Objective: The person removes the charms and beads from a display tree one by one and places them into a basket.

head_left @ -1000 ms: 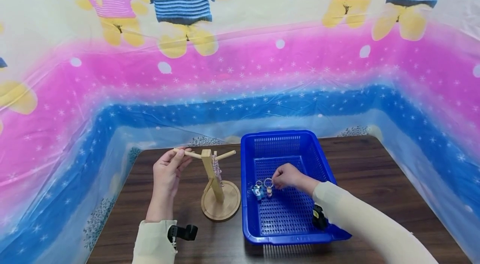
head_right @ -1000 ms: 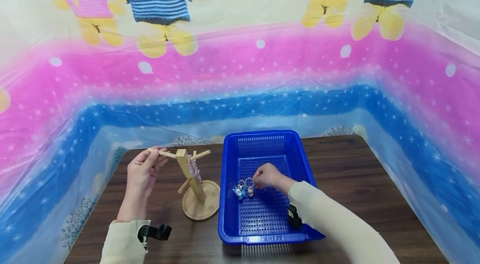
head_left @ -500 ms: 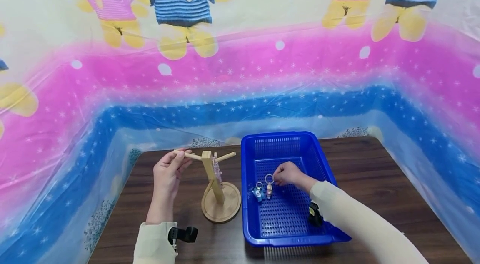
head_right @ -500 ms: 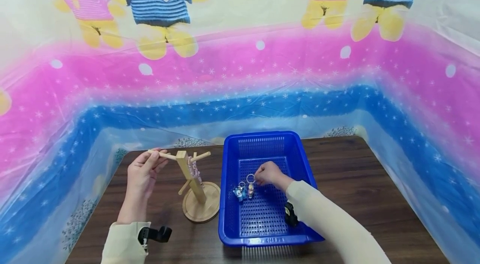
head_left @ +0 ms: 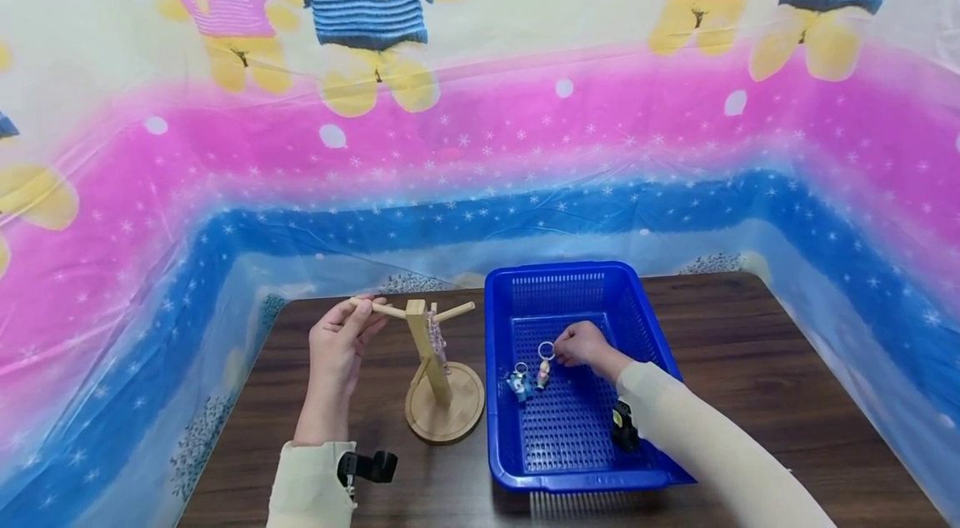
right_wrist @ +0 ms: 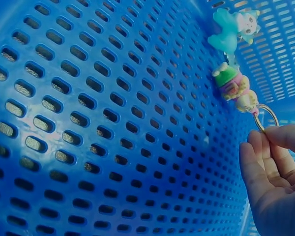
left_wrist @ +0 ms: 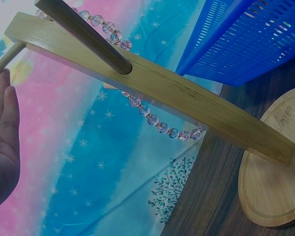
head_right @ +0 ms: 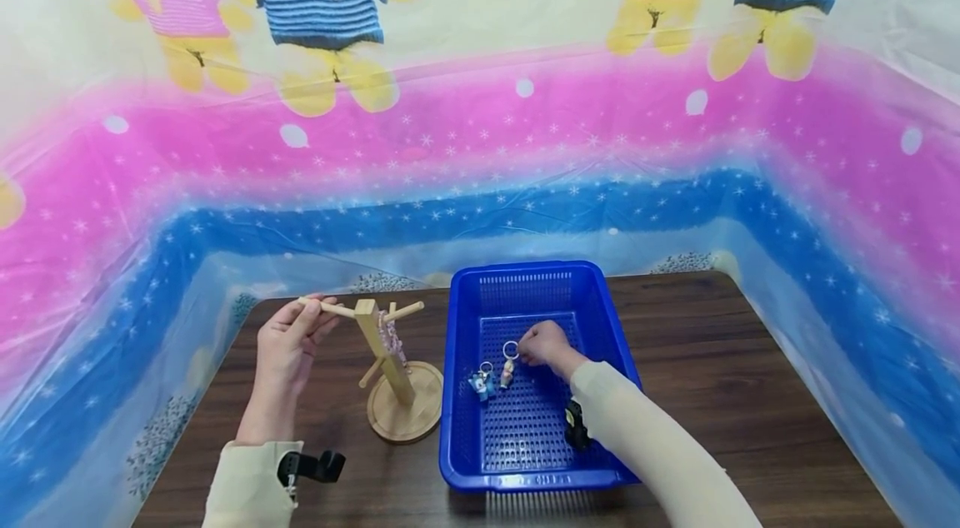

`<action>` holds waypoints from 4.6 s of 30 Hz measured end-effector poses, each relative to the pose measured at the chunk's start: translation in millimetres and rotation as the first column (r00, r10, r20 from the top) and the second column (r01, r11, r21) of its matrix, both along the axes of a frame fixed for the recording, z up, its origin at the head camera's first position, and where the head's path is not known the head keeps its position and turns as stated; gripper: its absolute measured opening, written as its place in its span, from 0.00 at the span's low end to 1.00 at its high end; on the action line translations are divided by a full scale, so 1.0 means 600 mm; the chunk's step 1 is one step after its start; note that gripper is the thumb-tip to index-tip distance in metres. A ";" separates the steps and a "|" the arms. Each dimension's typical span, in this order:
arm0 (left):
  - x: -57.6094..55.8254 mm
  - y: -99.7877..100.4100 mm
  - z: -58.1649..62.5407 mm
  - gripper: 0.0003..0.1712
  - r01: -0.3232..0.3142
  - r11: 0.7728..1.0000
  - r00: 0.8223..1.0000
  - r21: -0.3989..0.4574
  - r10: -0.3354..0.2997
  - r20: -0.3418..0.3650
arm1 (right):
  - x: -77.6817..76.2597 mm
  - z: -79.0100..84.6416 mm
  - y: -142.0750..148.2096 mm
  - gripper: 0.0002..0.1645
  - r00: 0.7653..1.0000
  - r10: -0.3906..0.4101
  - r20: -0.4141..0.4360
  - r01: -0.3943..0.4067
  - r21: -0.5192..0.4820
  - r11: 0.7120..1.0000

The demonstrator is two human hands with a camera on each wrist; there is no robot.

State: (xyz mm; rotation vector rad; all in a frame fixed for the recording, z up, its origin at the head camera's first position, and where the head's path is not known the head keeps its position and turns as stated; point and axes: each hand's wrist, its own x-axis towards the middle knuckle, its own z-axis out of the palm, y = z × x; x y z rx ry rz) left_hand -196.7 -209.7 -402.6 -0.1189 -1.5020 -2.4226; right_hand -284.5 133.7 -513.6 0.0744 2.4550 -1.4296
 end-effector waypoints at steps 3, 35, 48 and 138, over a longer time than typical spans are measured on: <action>-0.001 -0.001 0.000 0.13 0.003 1.000 1.000 0.001 -0.003 0.002 | -0.004 -0.007 -0.001 0.08 1.000 -0.031 0.002 0.031 -0.021 0.999; 0.000 -0.002 -0.001 0.12 0.006 1.000 1.000 -0.005 -0.006 0.005 | -0.032 -0.028 -0.002 0.06 0.956 -0.269 0.117 0.280 -0.082 0.957; -0.002 -0.001 -0.003 0.11 0.012 1.000 1.000 0.011 -0.012 0.000 | -0.031 -0.017 -0.001 0.02 0.950 -0.269 0.162 0.279 -0.046 0.959; -0.020 0.024 0.046 0.19 -0.048 0.996 0.951 -0.077 0.069 0.301 | 0.092 0.221 -0.131 0.16 0.889 0.406 -0.213 -0.451 -0.561 0.694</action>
